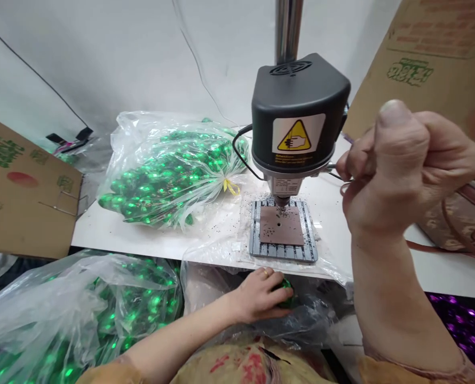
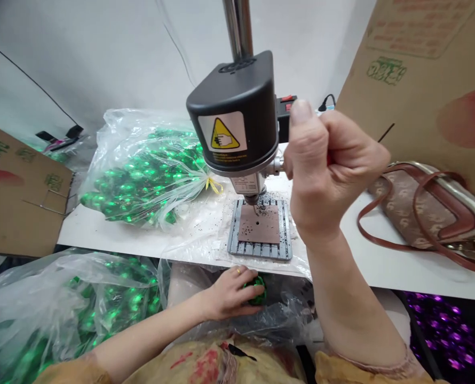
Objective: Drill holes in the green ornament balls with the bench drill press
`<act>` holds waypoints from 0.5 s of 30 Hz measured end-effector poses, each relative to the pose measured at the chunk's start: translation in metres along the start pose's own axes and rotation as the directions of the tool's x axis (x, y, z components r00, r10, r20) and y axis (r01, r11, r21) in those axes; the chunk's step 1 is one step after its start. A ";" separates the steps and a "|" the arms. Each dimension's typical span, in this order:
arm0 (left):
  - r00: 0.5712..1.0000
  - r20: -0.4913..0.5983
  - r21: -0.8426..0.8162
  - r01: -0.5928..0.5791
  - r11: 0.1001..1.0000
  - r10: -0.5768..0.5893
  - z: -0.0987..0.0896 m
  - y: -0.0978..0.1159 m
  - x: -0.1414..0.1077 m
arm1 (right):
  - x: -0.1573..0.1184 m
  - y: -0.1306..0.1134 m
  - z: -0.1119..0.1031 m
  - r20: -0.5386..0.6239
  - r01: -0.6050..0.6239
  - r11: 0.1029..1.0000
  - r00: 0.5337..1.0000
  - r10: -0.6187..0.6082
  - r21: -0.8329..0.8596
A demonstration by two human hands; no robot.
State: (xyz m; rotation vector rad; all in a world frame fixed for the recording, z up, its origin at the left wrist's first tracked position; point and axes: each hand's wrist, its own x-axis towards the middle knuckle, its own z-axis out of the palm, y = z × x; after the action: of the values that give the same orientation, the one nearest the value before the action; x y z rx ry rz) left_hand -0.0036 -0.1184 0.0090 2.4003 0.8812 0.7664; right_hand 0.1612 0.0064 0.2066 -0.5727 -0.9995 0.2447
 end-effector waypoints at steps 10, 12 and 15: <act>0.649 -0.542 0.263 0.735 0.625 -0.534 -0.099 -0.098 0.014 | -0.001 0.001 -0.002 -0.005 0.005 1.000 1.000 -0.005 0.025; 0.539 -0.585 0.302 0.839 0.454 -0.607 -0.124 -0.124 0.028 | -0.001 0.003 -0.002 0.000 0.010 1.000 1.000 -0.010 0.023; 0.521 -0.575 0.308 0.852 0.424 -0.631 -0.146 -0.152 0.041 | 0.000 0.005 -0.003 -0.006 0.017 0.999 1.000 -0.017 0.034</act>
State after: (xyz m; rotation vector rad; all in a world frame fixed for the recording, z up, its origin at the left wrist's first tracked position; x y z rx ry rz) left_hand -0.1360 0.0475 0.0408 1.8477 2.4584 0.6158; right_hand 0.1634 0.0093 0.2025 -0.5335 -0.9927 0.2444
